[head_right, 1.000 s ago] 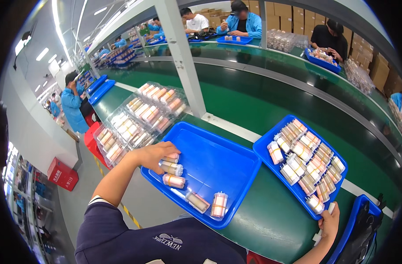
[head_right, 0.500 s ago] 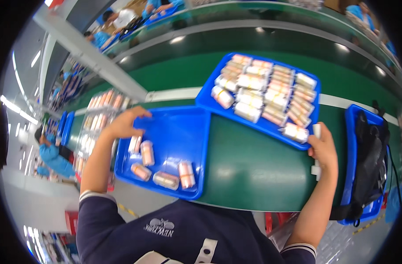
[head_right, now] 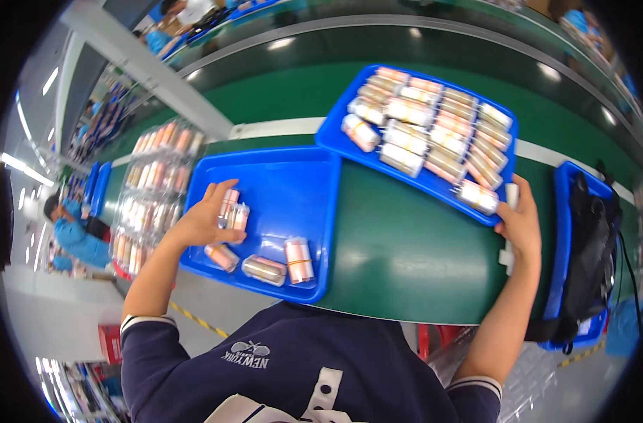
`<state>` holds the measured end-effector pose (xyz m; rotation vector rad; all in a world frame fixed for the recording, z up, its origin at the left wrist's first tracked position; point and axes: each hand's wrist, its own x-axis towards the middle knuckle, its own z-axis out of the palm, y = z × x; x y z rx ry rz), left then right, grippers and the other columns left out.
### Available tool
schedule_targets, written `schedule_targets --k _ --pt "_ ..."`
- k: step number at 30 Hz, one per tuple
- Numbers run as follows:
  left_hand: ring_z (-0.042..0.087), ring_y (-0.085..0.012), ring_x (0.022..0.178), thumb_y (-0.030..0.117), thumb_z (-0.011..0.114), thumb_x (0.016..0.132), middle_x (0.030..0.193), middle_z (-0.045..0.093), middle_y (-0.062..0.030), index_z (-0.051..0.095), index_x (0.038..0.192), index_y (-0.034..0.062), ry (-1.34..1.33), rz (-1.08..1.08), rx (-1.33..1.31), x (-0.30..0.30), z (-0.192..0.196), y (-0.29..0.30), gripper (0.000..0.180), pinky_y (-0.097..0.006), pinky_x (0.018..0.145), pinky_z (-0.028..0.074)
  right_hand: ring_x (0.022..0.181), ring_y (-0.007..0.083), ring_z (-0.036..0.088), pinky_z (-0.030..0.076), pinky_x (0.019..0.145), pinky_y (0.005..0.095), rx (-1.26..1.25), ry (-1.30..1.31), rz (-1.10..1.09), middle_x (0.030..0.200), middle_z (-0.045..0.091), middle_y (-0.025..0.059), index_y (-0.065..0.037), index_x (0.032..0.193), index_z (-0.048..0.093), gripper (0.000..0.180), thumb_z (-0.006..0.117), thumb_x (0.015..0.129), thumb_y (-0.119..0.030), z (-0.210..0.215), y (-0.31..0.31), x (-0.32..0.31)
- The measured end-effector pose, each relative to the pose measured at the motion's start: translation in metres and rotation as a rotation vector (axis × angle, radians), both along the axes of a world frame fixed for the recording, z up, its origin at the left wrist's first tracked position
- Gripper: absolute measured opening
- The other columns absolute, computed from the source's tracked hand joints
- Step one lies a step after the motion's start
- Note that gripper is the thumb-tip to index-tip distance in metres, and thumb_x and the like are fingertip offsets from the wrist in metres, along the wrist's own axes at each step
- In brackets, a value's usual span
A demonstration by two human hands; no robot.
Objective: The person applies liquid to bundled cylindrical components using a dispenser bottle, arranges the bundles, and places them into plastic trays on the workbench.
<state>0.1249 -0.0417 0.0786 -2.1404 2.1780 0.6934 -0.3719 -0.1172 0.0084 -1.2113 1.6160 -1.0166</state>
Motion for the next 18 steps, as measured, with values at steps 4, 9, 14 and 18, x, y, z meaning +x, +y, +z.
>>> schedule_targets --k 4,9,14,18 --pt "0.05 -0.0378 0.107 0.01 0.074 0.056 0.111 0.044 -0.0135 0.039 0.129 0.0213 -0.099 -0.17 -0.127 -0.03 -0.007 -0.01 0.082 -0.043 0.085 0.048 0.043 0.0064 0.047 0.033 0.036 0.0195 -0.014 0.002 0.012 0.071 0.057 0.003 -0.005 0.124 0.045 0.05 0.056 0.076 -0.002 0.006 0.002 0.002" --pt "0.053 -0.0338 0.103 0.008 0.07 0.061 0.11 0.048 -0.0116 0.046 0.125 0.0151 0.105 -0.462 -0.533 -0.083 0.024 -0.08 0.069 -0.04 0.081 0.049 0.044 0.0088 0.049 0.039 0.04 0.0225 0.0 0.044 -0.005 0.073 0.057 0.0059 -0.003 0.124 0.044 0.052 0.057 0.074 -0.002 0.014 0.007 0.002" --pt "0.051 -0.0331 0.107 0.009 0.069 0.069 0.114 0.05 -0.0139 0.044 0.13 0.0119 0.317 -0.891 -0.632 -0.197 0.033 -0.146 0.066 -0.038 0.09 0.044 0.045 0.0103 0.05 0.041 0.041 0.0243 -0.012 0.031 0.0 0.074 0.058 0.0078 -0.003 0.124 0.045 0.053 0.059 0.072 0.0 0.01 0.004 -0.001" --pt "0.048 -0.0324 0.113 0.015 0.073 0.068 0.12 0.05 -0.0113 0.038 0.138 0.0171 0.247 -1.016 -0.521 -0.262 0.013 -0.175 0.078 -0.044 0.096 0.039 0.046 0.0105 0.051 0.042 0.041 0.0243 -0.026 0.009 0.016 0.075 0.058 0.0082 -0.002 0.123 0.045 0.053 0.059 0.072 0.001 0.011 0.006 0.0"
